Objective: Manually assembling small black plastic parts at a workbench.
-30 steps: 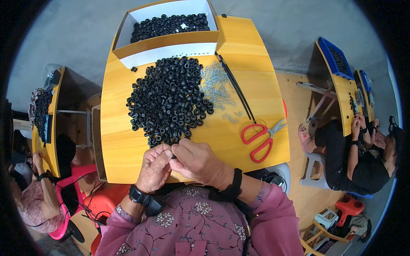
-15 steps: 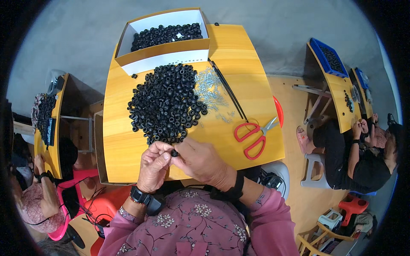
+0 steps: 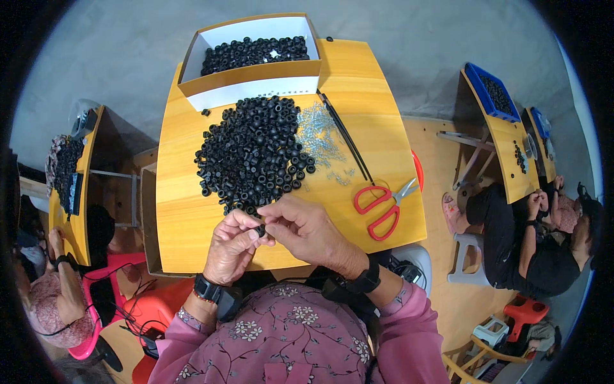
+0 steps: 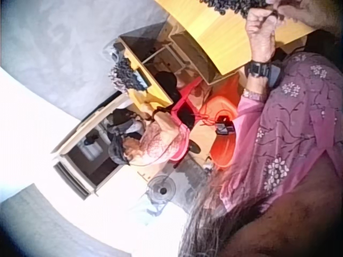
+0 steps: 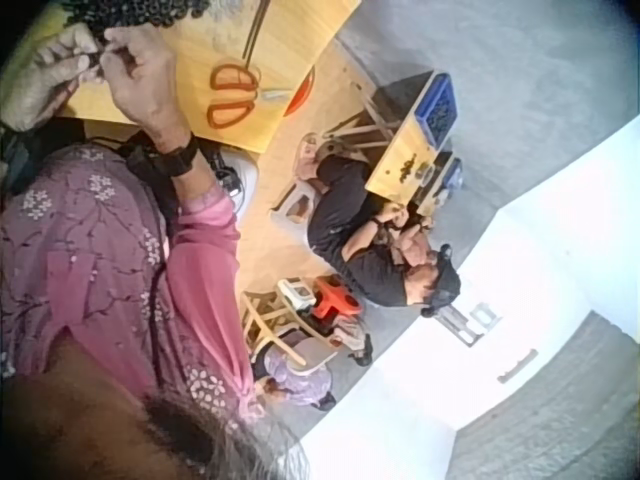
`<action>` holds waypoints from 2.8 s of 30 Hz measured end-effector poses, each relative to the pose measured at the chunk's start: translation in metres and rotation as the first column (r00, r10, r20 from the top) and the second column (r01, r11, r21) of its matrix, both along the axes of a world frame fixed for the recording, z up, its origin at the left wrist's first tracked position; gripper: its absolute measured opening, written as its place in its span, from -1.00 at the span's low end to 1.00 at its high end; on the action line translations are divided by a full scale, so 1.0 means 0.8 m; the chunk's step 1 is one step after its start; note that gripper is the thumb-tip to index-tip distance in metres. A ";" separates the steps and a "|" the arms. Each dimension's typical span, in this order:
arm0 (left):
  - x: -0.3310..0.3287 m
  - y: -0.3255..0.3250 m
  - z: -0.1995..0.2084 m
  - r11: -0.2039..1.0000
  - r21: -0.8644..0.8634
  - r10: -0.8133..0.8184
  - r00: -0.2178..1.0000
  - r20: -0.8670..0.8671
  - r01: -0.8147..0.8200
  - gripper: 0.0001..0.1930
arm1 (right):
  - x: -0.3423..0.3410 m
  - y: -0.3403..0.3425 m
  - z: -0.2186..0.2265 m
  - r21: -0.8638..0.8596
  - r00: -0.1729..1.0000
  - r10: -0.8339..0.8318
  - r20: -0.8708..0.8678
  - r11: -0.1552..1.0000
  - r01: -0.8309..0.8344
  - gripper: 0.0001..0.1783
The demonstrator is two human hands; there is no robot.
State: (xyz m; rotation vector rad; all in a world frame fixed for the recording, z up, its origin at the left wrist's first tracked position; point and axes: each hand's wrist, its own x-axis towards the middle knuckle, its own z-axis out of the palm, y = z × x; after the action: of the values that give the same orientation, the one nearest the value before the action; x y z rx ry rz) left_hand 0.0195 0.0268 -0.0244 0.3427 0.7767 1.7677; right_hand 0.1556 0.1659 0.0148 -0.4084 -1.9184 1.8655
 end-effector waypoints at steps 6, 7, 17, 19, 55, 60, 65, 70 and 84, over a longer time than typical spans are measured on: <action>-0.002 0.000 -0.002 0.999 0.018 0.027 1.000 0.004 -0.027 -0.89 | -0.006 0.011 0.007 0.365 0.989 0.136 0.060 0.919 -0.149 -0.79; -0.003 0.000 -0.005 0.999 0.036 0.013 1.000 0.016 -0.014 -0.88 | -0.006 0.009 0.009 0.364 0.989 0.138 0.060 0.919 -0.151 -0.79; -0.002 0.002 -0.010 0.996 0.091 0.023 0.999 0.036 -0.026 -0.92 | -0.008 0.001 0.007 0.380 0.999 0.039 0.002 0.924 -0.037 -0.82; -0.003 0.002 -0.010 0.997 0.077 0.017 0.998 0.059 -0.021 -0.92 | -0.007 0.000 0.004 0.380 0.999 0.037 0.003 0.925 -0.035 -0.81; -0.008 -0.003 -0.013 0.996 0.087 -0.027 0.998 0.064 0.021 -0.86 | -0.003 0.008 -0.004 -0.251 0.992 0.088 0.088 0.966 -0.063 -0.77; -0.006 -0.003 -0.010 0.998 0.060 -0.003 0.998 0.061 -0.001 -0.86 | -0.002 0.008 -0.001 -0.189 0.991 0.046 0.126 0.982 -0.021 -0.81; -0.005 -0.003 -0.011 0.999 0.036 0.020 0.998 0.058 -0.022 -0.86 | -0.004 0.004 0.005 -0.195 0.986 0.055 0.157 0.981 -0.023 -0.82; -0.004 -0.004 -0.015 0.996 0.089 0.020 0.999 0.030 -0.022 -0.84 | -0.010 0.000 0.007 -0.198 0.982 0.056 0.180 0.980 -0.020 -0.80; 0.004 -0.001 -0.017 0.996 0.037 0.086 0.996 -0.039 -0.085 -0.86 | -0.013 -0.001 0.018 -0.178 0.934 0.043 0.354 0.984 0.023 -0.72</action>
State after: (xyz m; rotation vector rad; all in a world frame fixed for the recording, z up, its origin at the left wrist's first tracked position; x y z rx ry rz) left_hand 0.0226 0.0257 -0.0377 0.3747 0.8000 1.8614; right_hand 0.1450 0.1653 0.0288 -0.8490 -1.9772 2.0948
